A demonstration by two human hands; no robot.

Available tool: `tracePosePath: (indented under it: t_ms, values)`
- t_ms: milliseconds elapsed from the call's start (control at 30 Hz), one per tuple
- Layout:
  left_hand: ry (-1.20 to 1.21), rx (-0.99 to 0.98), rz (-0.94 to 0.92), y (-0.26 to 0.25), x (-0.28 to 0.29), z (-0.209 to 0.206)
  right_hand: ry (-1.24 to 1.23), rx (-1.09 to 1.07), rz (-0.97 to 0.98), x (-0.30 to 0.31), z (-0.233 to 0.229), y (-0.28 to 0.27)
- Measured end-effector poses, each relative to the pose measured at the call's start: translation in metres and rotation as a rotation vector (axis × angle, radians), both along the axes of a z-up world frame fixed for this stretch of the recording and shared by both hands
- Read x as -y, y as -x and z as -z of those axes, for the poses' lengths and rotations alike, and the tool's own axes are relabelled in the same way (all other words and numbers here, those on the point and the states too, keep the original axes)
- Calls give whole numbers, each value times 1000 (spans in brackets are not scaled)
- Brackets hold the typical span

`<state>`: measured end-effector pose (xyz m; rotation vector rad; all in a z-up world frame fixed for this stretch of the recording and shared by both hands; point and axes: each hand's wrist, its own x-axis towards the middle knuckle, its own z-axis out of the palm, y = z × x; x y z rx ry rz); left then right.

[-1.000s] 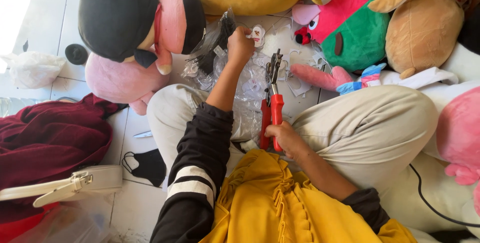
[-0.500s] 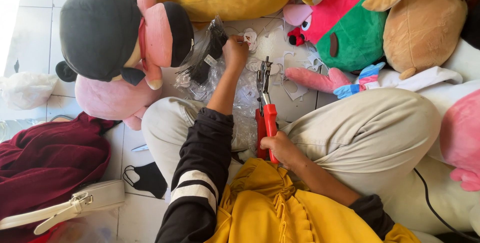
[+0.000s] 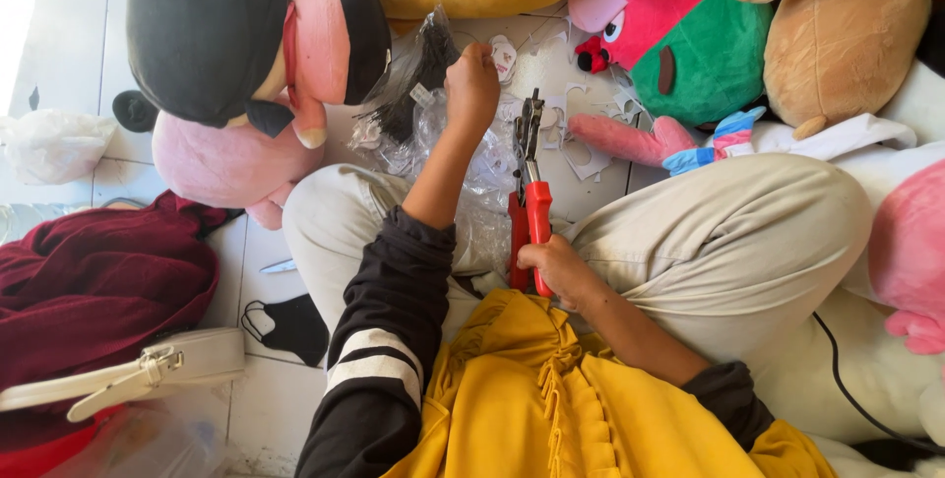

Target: Using a manual hole puncher to create holes in small product tags while sitting on the floor.

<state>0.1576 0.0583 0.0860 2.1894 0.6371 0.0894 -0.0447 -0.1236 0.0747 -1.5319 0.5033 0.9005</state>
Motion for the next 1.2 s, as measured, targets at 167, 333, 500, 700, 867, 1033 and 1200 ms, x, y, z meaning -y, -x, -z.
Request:
tracePosePath:
  t_ms: [167,333,500,700,867,1033,1200]
  values:
    - [-45,21,130,58,-1,-17,9,43,1,7,21,-1]
    - [-195,-88,244,113,-19,35,13,55,-13,3,-7,-2]
    - [-505,-221,498,117,-29,134,65,92,-24,1,-5,-1]
    - [-653,-185,506,115,-12,89,51,124,23,-2,-38,2]
    - [-616,-186,476,106,-8,98,12,117,33,-10,-32,-6]
    - [-647,-168,461,103,-10,117,31,118,-14,-8,-17,-5]
    - [-546,-127,380,99,-18,131,44,120,-29,3,23,-8]
